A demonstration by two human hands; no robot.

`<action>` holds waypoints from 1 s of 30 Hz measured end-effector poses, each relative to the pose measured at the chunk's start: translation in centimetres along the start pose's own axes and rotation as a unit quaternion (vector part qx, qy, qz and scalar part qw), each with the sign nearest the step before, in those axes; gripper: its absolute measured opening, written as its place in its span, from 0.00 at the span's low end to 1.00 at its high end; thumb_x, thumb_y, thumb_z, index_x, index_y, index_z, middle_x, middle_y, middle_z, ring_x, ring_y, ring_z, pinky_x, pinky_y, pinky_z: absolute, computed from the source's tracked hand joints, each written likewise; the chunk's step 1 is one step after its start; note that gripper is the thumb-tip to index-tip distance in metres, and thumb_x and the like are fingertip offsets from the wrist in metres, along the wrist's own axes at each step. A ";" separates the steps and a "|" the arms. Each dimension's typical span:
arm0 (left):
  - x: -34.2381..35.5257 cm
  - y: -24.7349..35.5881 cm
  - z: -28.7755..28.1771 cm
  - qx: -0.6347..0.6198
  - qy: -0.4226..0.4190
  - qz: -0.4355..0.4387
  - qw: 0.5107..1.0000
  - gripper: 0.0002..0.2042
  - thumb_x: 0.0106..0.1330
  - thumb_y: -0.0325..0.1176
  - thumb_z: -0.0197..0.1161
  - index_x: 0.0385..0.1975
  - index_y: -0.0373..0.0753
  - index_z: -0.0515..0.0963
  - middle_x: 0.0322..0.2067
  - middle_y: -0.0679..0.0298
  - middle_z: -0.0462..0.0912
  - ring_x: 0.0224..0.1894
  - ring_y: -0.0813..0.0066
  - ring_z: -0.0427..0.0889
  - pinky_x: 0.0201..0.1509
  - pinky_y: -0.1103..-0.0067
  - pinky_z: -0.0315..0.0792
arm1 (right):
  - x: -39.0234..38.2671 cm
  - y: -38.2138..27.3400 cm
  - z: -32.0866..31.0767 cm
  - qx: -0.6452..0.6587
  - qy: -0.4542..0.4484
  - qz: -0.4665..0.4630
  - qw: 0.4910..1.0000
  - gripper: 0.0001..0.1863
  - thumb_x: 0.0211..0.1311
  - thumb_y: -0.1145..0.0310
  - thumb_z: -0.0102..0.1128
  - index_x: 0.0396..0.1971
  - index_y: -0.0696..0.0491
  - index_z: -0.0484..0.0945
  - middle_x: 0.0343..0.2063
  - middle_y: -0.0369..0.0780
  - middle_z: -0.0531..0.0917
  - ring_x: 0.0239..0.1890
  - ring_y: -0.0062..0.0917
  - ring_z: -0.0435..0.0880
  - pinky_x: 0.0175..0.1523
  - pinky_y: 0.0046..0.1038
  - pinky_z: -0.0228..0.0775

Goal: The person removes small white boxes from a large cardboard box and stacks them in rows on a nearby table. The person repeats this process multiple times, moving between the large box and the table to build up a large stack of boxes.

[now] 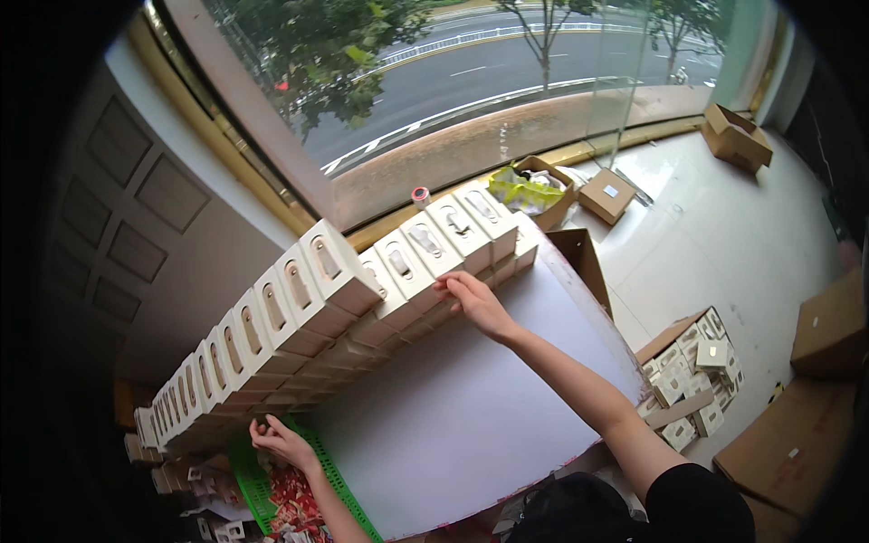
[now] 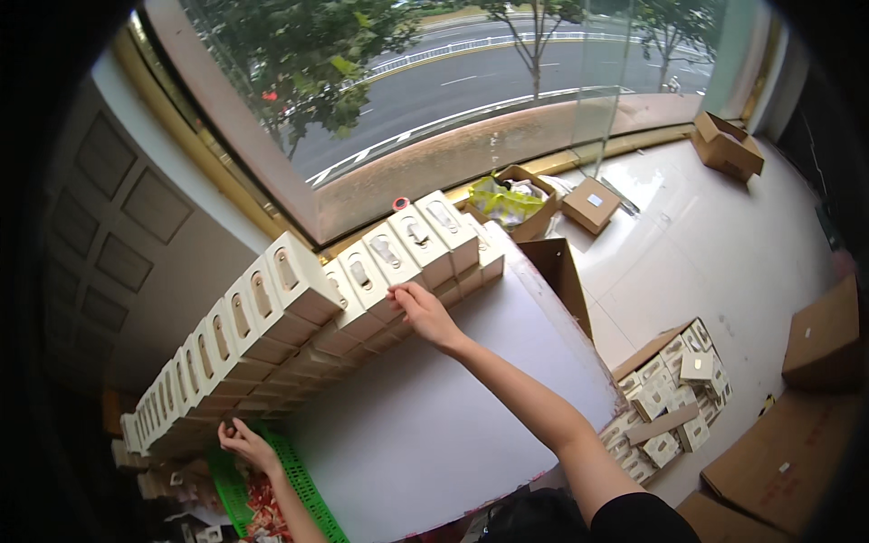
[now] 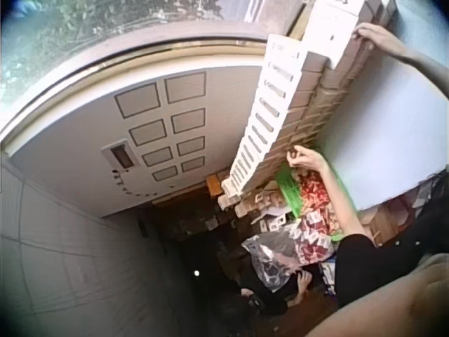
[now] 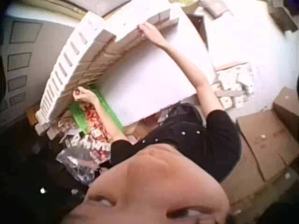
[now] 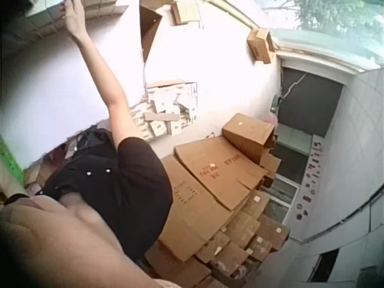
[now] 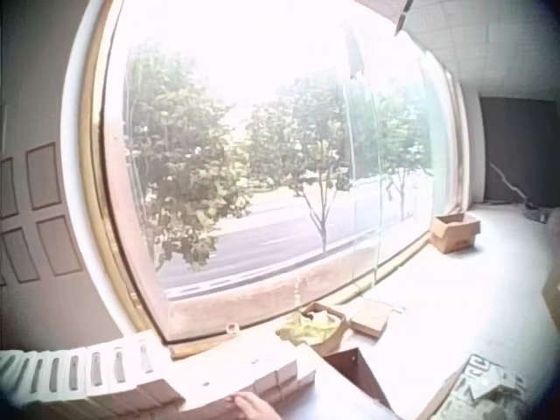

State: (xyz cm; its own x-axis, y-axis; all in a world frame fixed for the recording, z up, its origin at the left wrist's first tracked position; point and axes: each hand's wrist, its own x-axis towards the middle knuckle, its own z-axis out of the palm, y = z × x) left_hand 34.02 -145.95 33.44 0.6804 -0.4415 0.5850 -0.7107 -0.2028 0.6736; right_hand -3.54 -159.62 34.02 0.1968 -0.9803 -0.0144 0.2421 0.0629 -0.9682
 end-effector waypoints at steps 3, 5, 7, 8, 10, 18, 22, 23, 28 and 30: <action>-10.9 5.1 1.0 -0.064 -0.209 0.010 0.976 0.13 0.63 0.30 0.52 0.45 0.32 0.65 0.40 0.58 0.62 0.30 0.71 0.64 0.35 0.78 0.64 | -12.8 1.1 -7.2 -0.003 0.030 0.060 0.998 0.15 0.66 0.61 0.40 0.39 0.54 0.73 0.35 0.33 0.78 0.37 0.17 0.76 0.41 0.20 0.64; -19.0 6.9 1.5 -0.153 -0.385 -0.029 0.910 0.11 0.60 0.28 0.53 0.42 0.33 0.67 0.38 0.60 0.65 0.30 0.76 0.65 0.33 0.80 0.64 | -22.0 3.8 -11.5 -0.029 0.107 0.114 0.987 0.15 0.65 0.61 0.42 0.38 0.56 0.74 0.34 0.35 0.80 0.36 0.19 0.77 0.41 0.21 0.66; -27.6 9.0 0.8 -0.162 -0.513 0.005 0.843 0.11 0.59 0.28 0.54 0.40 0.33 0.69 0.36 0.61 0.68 0.27 0.77 0.68 0.30 0.81 0.66 | -32.7 6.9 -15.7 -0.039 0.216 0.142 0.965 0.14 0.64 0.64 0.45 0.39 0.58 0.74 0.34 0.37 0.80 0.36 0.19 0.77 0.42 0.22 0.68; -31.4 10.8 0.0 -0.180 -0.581 0.001 0.794 0.10 0.59 0.28 0.54 0.39 0.33 0.70 0.35 0.61 0.69 0.26 0.78 0.69 0.30 0.82 0.66 | -38.4 9.2 -17.8 -0.055 0.279 0.172 0.943 0.14 0.65 0.64 0.45 0.39 0.58 0.74 0.34 0.37 0.80 0.36 0.18 0.77 0.42 0.21 0.69; -38.1 14.3 -2.2 -0.206 -0.689 0.008 0.695 0.09 0.60 0.29 0.54 0.37 0.33 0.72 0.34 0.62 0.70 0.25 0.78 0.71 0.29 0.83 0.67 | -50.0 13.3 -20.8 -0.005 0.398 0.192 0.897 0.13 0.64 0.66 0.47 0.39 0.59 0.75 0.32 0.39 0.80 0.34 0.18 0.77 0.41 0.21 0.70; -59.2 21.3 -11.5 -0.166 -0.899 0.126 0.385 0.09 0.64 0.33 0.53 0.36 0.34 0.73 0.30 0.63 0.77 0.29 0.79 0.75 0.33 0.82 0.72 | -85.6 21.2 -16.5 0.089 0.727 0.244 0.635 0.14 0.57 0.64 0.50 0.32 0.60 0.76 0.27 0.39 0.81 0.28 0.21 0.79 0.35 0.24 0.71; -69.7 21.0 -13.5 -0.105 -0.921 0.259 0.271 0.11 0.63 0.34 0.54 0.36 0.33 0.75 0.30 0.59 0.79 0.30 0.75 0.79 0.32 0.80 0.74 | -93.6 25.5 -10.1 0.153 0.787 0.262 0.537 0.15 0.54 0.61 0.50 0.32 0.58 0.77 0.26 0.41 0.81 0.27 0.24 0.79 0.36 0.29 0.71; -71.8 20.9 -13.9 -0.077 -0.929 0.274 0.234 0.11 0.62 0.34 0.54 0.36 0.32 0.75 0.30 0.59 0.79 0.30 0.74 0.79 0.31 0.80 0.74 | -94.2 26.1 -7.8 0.188 0.791 0.272 0.514 0.16 0.55 0.61 0.50 0.33 0.58 0.77 0.27 0.41 0.80 0.28 0.24 0.78 0.38 0.28 0.70; -81.8 21.8 -15.6 0.030 -0.903 0.426 0.034 0.11 0.60 0.33 0.54 0.36 0.31 0.75 0.28 0.59 0.80 0.28 0.74 0.79 0.29 0.80 0.74 | -94.6 33.0 1.0 0.207 0.882 0.164 0.391 0.16 0.52 0.57 0.52 0.32 0.53 0.79 0.29 0.40 0.81 0.31 0.25 0.79 0.38 0.29 0.69; -85.5 21.9 -16.0 0.074 -0.880 0.468 0.026 0.14 0.59 0.37 0.54 0.33 0.31 0.76 0.28 0.57 0.81 0.28 0.70 0.80 0.32 0.76 0.73 | -93.6 30.8 2.5 0.208 0.903 0.137 0.349 0.17 0.51 0.54 0.53 0.31 0.52 0.80 0.30 0.41 0.81 0.33 0.25 0.79 0.39 0.29 0.69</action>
State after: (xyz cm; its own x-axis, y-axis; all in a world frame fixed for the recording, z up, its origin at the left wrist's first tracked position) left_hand -36.87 -98.72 5.45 -0.6170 0.3560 -0.7018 -0.3513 0.6734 0.6505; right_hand -12.13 -65.45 6.19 -0.5630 0.5790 -0.5897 0.6401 -0.1457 -0.7543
